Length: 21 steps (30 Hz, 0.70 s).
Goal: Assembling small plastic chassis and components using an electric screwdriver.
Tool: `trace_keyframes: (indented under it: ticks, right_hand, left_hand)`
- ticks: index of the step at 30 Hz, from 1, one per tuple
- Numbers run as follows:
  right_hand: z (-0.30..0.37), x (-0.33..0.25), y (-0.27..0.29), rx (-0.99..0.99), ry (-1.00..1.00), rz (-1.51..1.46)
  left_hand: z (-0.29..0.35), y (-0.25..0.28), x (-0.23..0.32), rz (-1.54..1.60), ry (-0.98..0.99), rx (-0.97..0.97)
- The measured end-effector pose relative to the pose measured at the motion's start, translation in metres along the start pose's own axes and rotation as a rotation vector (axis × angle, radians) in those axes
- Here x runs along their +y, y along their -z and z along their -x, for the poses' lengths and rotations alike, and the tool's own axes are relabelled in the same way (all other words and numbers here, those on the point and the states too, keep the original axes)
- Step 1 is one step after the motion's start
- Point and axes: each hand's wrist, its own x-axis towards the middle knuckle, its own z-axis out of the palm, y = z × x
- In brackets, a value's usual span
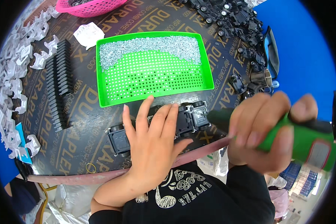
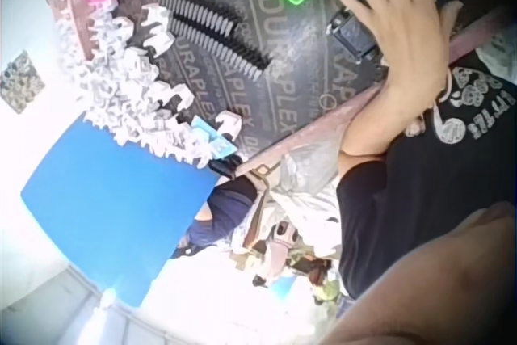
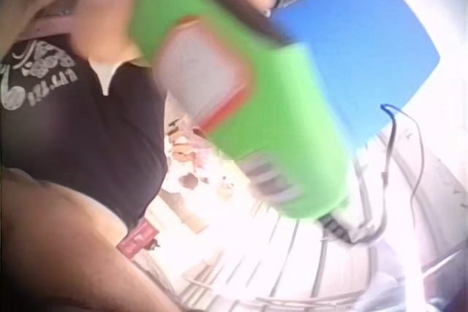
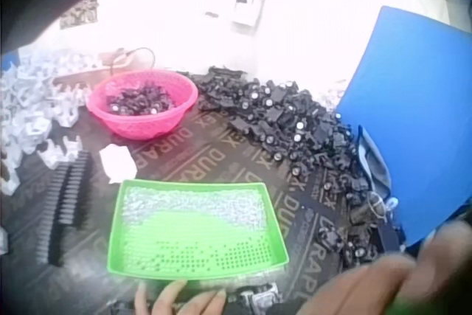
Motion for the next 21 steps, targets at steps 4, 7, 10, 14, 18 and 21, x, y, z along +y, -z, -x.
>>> trace_keyframes:
  ticks: [4,7,10,14,18,21]
  right_hand:
    - [0.020,0.012,-0.022,0.051,-0.076,0.025]
    - [0.020,0.015,-0.019,0.069,-0.109,-0.024]
    - [0.012,0.023,-0.005,-0.175,-0.115,0.152]
    - [0.012,0.023,-0.008,-0.143,-0.167,0.193]
    - [0.013,0.024,-0.015,-0.107,-0.218,0.250]
    - [0.013,0.026,-0.018,-0.077,-0.252,0.290]
  left_hand:
    - [0.004,-0.005,-0.010,-0.032,0.025,0.023]
    - [0.003,-0.005,-0.009,-0.015,0.018,0.021]
    - [0.001,-0.005,-0.006,-0.008,0.015,0.028]
    - [0.001,-0.007,-0.006,0.002,0.012,0.055]
    - [0.002,-0.006,-0.006,0.011,0.022,0.048]
    - [0.002,-0.008,-0.008,0.015,0.026,0.056]
